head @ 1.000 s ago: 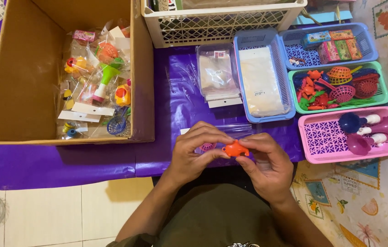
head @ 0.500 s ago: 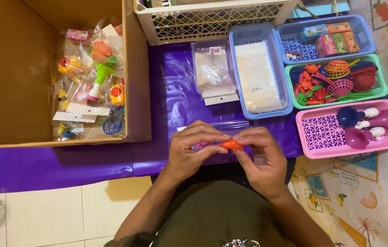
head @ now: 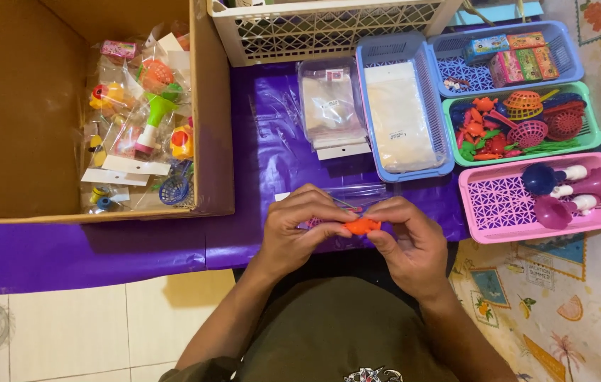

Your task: Packing small plastic toys into individual clear plastic bags and placing them in a cardboard box.

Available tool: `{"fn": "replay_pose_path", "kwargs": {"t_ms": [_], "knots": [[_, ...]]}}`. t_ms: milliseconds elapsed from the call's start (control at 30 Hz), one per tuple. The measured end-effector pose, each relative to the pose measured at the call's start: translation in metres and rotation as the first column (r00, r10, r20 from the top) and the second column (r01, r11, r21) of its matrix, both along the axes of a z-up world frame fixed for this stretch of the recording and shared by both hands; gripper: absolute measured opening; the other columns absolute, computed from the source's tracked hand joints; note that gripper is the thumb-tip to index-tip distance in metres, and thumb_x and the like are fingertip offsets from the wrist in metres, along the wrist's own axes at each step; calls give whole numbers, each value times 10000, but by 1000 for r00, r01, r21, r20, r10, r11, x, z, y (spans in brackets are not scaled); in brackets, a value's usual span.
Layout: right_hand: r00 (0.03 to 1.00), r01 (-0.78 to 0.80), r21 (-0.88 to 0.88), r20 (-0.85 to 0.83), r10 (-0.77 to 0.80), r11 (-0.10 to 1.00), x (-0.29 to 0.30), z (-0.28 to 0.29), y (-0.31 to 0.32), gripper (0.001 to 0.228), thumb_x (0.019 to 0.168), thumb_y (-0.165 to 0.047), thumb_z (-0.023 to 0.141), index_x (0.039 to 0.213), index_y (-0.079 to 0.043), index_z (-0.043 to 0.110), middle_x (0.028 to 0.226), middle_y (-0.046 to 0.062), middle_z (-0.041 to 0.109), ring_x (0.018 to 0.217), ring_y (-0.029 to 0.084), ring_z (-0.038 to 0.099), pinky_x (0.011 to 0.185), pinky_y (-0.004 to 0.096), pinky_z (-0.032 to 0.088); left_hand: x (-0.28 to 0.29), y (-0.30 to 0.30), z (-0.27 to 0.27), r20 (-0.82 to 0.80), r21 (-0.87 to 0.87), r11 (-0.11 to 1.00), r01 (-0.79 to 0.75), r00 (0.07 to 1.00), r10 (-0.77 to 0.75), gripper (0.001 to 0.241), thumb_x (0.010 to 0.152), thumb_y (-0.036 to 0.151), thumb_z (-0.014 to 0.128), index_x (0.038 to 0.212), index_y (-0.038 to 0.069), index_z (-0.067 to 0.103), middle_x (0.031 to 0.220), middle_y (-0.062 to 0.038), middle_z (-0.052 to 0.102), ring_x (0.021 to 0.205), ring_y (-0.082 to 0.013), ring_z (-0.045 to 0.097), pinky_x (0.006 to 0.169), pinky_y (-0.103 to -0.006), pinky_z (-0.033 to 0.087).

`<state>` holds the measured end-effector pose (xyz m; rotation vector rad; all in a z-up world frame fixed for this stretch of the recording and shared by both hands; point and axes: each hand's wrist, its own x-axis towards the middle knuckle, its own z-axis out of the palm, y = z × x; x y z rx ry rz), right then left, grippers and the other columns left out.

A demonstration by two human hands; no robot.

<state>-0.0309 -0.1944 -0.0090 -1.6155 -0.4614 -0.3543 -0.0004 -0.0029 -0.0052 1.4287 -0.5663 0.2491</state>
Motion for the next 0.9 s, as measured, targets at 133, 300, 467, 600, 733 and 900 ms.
{"fn": "replay_pose_path", "kwargs": {"t_ms": [133, 300, 467, 600, 733, 900], "knots": [[1000, 13, -8, -22, -13, 1000, 1, 0, 0, 223, 899, -52, 749, 1047, 104, 689, 910, 212, 705, 842, 264, 691, 741, 372, 599, 1, -3, -1, -7, 18, 1000, -26, 1000, 26, 145, 810, 119, 858, 942, 84, 807, 786, -72, 745, 744, -266, 695, 738, -382, 559], [996, 87, -59, -30, -88, 995, 8, 10, -12, 214, 843, 0, 800, 1033, 59, 723, 953, 196, 724, 899, 304, 717, 774, 368, 601, 8, -6, -16, -22, 95, 995, 7, 1000, -5, 212, 865, 155, 820, 1071, 113, 795, 830, -63, 757, 770, -277, 693, 742, -397, 554], [962, 245, -352, -25, -271, 903, 15, -1, -40, 175, 932, -12, 776, 1084, 32, 701, 1033, 172, 699, 982, 315, 699, 827, 389, 578, 11, -8, -36, 104, 557, 820, -134, 990, 91, 290, 891, 139, 776, 1177, 113, 738, 943, -104, 718, 912, -344, 668, 777, -456, 520], [951, 284, -505, 36, -308, 815, 9, -16, -47, 161, 924, 12, 763, 1076, 19, 710, 985, 183, 696, 907, 372, 702, 761, 462, 590, 11, -17, -68, 173, 708, 679, -196, 980, 102, 277, 874, 247, 792, 1139, 182, 749, 983, -39, 681, 971, -284, 625, 806, -428, 491], [926, 309, -571, -2, -378, 761, 11, -29, -51, 177, 902, 23, 771, 1060, -47, 732, 994, 117, 720, 847, 311, 703, 714, 406, 571, 15, -26, -67, 199, 691, 682, -237, 971, 137, 173, 869, 271, 804, 1011, 183, 760, 885, -15, 647, 896, -260, 609, 758, -400, 460], [903, 266, -551, -144, -404, 791, 14, -57, -53, 241, 831, -7, 824, 1046, -81, 744, 895, 106, 746, 709, 262, 700, 588, 335, 544, 16, -29, -61, 141, 660, 727, -189, 982, 126, 122, 884, 280, 796, 982, 212, 772, 856, -1, 650, 881, -254, 613, 754, -387, 465]]}}
